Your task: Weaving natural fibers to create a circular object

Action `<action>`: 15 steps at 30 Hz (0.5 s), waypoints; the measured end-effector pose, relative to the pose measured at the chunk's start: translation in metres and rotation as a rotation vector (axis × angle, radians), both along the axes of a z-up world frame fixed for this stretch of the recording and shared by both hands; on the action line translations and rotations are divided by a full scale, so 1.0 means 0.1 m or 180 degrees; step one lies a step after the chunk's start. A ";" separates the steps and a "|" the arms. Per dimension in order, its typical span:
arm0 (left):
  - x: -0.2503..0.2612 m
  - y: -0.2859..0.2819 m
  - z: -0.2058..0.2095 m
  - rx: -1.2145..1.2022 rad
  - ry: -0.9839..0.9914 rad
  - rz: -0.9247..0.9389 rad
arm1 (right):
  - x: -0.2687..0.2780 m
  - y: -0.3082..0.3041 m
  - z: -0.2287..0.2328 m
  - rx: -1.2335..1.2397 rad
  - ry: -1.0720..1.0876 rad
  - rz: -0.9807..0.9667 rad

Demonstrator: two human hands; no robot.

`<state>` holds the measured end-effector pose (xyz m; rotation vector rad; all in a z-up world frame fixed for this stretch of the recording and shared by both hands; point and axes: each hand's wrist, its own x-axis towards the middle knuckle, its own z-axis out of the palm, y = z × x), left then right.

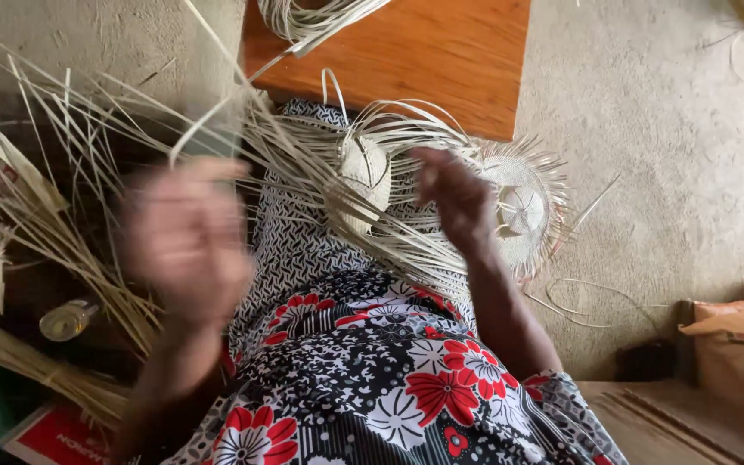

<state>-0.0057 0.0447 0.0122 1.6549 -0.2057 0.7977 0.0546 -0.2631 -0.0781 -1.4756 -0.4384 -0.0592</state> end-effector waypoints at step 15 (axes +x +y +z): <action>0.35 -0.10 -0.83 0.2620 0.0818 -0.0053 | -0.22 -0.01 0.88 0.1223 0.0476 -0.0638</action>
